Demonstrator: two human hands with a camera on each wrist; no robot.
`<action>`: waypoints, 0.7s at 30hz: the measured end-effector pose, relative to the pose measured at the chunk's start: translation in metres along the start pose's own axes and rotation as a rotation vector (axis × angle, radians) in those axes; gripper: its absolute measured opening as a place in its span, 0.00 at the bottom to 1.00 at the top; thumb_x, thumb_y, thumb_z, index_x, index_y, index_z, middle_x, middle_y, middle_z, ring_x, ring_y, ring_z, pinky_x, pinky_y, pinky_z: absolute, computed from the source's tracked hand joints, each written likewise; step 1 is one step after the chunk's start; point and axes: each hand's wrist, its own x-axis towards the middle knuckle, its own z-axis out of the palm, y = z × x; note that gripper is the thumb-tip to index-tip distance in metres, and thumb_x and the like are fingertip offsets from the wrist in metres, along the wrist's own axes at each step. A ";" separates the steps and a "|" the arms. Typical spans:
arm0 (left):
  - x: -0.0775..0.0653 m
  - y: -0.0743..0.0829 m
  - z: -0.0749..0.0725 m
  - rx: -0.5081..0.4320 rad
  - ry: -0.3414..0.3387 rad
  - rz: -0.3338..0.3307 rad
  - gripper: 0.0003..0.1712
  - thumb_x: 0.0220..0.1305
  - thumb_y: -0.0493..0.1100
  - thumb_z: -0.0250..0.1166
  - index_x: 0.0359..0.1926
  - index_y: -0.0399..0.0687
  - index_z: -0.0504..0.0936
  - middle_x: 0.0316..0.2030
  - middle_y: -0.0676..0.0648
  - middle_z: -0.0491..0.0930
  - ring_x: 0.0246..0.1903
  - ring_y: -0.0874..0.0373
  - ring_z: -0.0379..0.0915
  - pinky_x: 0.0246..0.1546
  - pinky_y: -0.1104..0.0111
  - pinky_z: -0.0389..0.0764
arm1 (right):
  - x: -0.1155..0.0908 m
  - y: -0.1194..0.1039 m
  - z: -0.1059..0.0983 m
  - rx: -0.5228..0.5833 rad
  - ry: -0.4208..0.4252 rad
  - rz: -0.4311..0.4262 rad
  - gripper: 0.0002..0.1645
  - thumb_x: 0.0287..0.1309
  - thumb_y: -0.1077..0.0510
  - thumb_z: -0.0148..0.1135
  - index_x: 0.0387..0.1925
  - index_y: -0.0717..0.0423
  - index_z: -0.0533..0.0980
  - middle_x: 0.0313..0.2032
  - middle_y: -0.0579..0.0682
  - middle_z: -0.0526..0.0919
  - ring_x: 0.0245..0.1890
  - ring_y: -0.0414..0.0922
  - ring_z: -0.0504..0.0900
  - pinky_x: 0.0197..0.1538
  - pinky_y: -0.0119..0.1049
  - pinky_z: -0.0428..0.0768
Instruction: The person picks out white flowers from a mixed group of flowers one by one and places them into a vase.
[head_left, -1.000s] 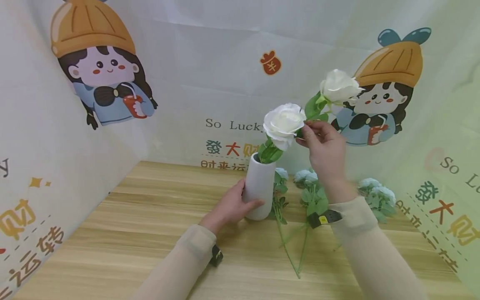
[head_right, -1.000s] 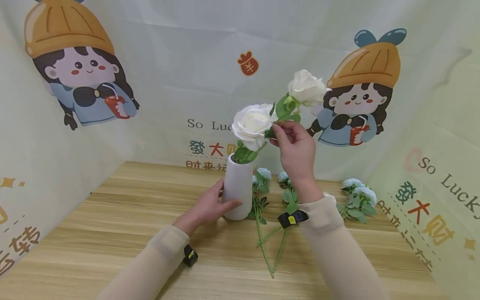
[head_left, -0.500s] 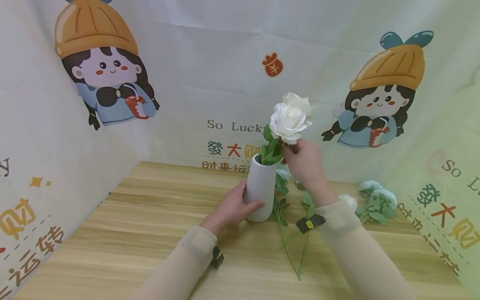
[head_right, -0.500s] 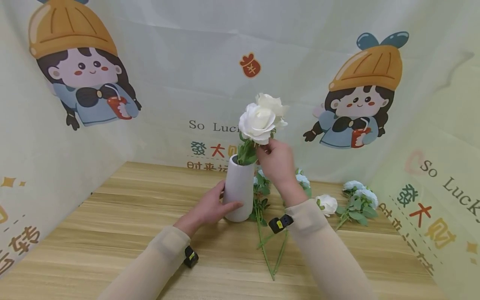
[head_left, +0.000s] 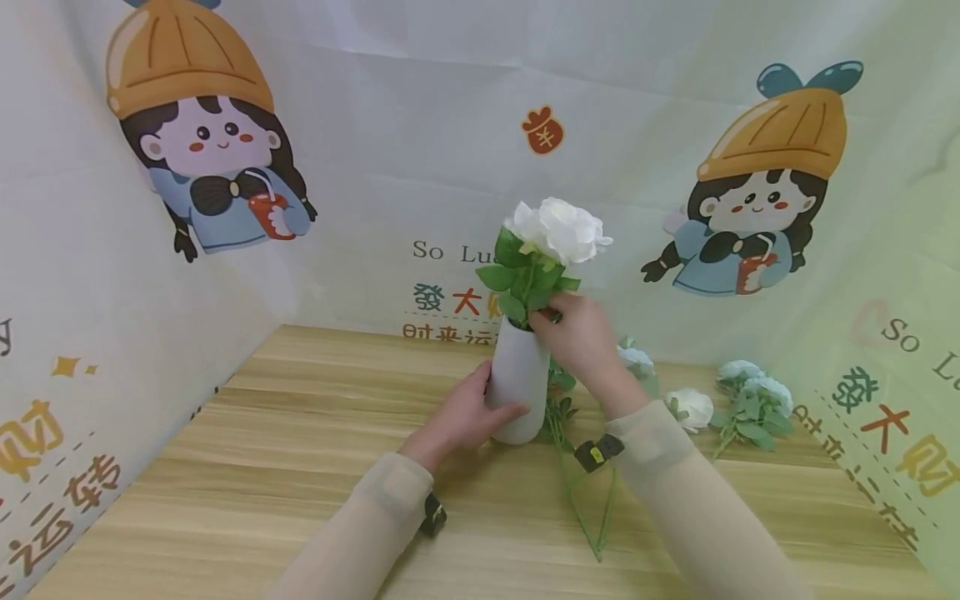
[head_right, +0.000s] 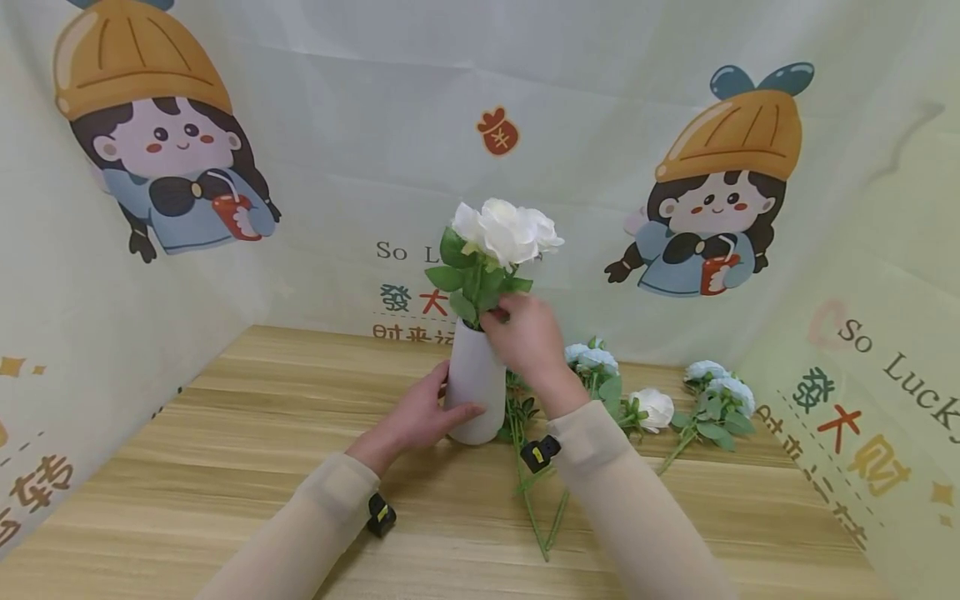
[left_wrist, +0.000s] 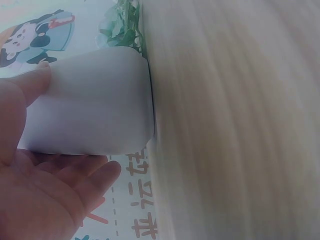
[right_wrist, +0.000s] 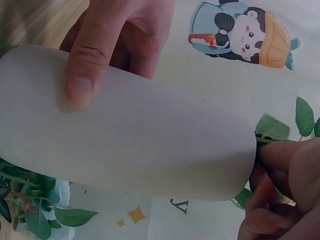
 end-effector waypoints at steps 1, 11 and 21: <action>0.000 0.000 0.000 0.002 0.001 0.001 0.49 0.63 0.57 0.70 0.73 0.40 0.56 0.63 0.39 0.68 0.58 0.50 0.67 0.57 0.51 0.74 | 0.000 0.000 0.001 -0.006 -0.002 -0.007 0.10 0.63 0.59 0.62 0.26 0.59 0.80 0.29 0.53 0.82 0.27 0.47 0.76 0.27 0.42 0.78; -0.001 0.000 0.000 0.006 0.007 0.002 0.50 0.63 0.57 0.70 0.74 0.41 0.55 0.64 0.39 0.67 0.58 0.50 0.66 0.58 0.52 0.73 | -0.007 0.000 0.004 -0.027 -0.007 -0.038 0.11 0.67 0.61 0.58 0.28 0.61 0.78 0.36 0.56 0.78 0.32 0.49 0.75 0.32 0.45 0.80; -0.001 0.001 0.000 -0.002 0.002 0.004 0.49 0.62 0.58 0.70 0.74 0.43 0.55 0.63 0.40 0.68 0.58 0.51 0.67 0.57 0.51 0.74 | -0.017 0.012 -0.003 0.097 0.093 -0.065 0.04 0.63 0.60 0.66 0.34 0.57 0.83 0.32 0.47 0.79 0.28 0.44 0.73 0.29 0.38 0.75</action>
